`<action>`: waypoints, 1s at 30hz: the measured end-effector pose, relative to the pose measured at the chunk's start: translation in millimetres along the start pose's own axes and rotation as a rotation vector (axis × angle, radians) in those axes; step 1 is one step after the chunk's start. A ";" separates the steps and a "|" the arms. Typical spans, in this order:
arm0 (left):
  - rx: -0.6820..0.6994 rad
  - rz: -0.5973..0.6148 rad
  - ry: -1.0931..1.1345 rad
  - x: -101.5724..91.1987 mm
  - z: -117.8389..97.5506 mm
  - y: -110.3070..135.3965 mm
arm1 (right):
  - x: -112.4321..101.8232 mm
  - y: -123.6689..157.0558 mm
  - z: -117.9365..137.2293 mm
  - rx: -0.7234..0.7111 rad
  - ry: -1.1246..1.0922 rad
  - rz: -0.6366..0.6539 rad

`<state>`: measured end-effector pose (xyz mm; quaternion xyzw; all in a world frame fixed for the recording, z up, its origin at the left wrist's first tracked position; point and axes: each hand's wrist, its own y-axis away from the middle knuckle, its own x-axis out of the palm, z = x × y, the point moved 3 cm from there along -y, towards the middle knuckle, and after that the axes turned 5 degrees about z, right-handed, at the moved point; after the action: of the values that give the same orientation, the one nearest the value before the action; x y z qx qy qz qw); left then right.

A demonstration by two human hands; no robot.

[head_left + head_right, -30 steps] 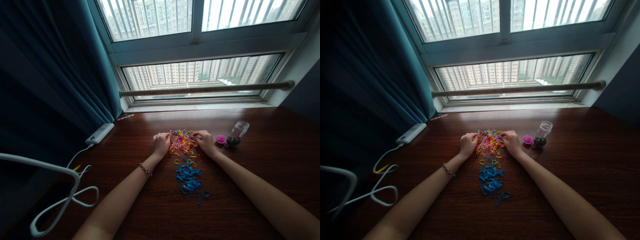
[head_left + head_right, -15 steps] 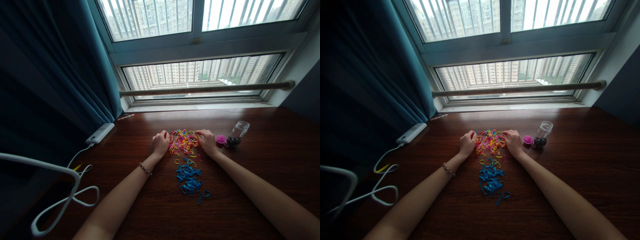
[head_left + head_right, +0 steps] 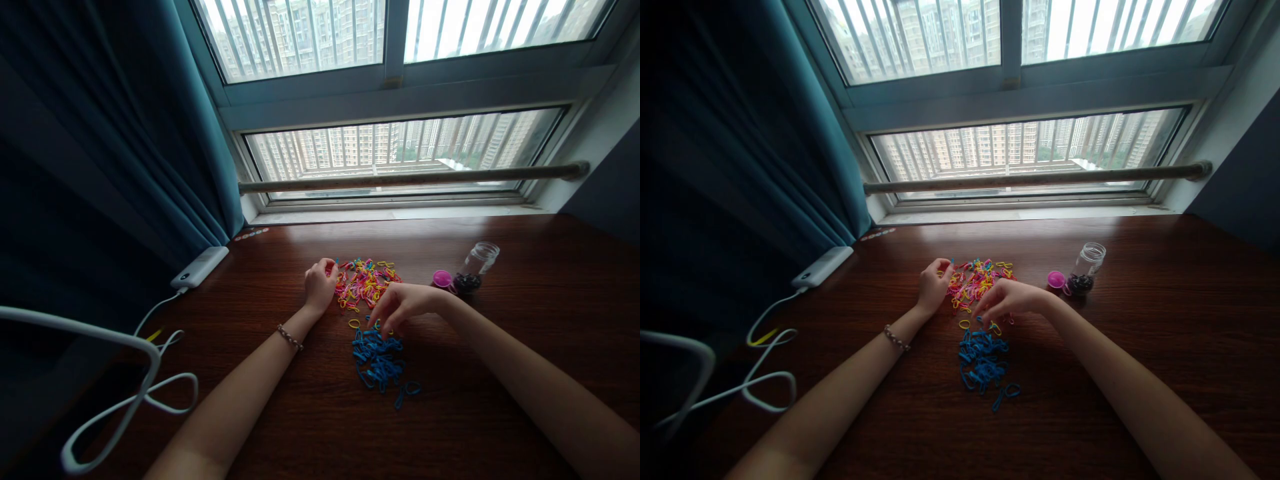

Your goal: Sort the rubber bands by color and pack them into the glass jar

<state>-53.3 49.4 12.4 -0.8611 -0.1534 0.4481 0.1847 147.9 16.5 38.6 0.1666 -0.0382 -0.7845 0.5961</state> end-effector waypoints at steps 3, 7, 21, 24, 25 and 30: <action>0.110 0.035 0.090 -2.6 -7.8 2.2 | -24.6 1.7 -15.4 -0.011 0.135 -0.565; 0.386 0.211 0.140 -5.1 -28.9 15.5 | -49.3 11.7 -41.0 0.056 0.464 -1.150; 0.699 0.362 0.016 -4.7 -50.4 29.4 | -47.6 2.5 -60.6 0.230 0.796 -1.128; 0.488 0.226 -0.004 -2.2 -27.9 10.3 | -47.6 0.0 -62.7 0.221 0.817 -1.107; 0.432 0.197 -0.006 -1.5 -22.1 5.8 | -47.3 -0.9 -62.9 0.216 0.827 -1.100; 0.290 0.186 -0.051 6.5 -8.8 -1.4 | -45.3 -5.4 -63.8 0.196 0.878 -1.041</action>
<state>-42.6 51.8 13.0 -0.8242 -0.0118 0.5025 0.2607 173.1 69.8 -13.1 0.5189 0.2208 -0.8215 0.0840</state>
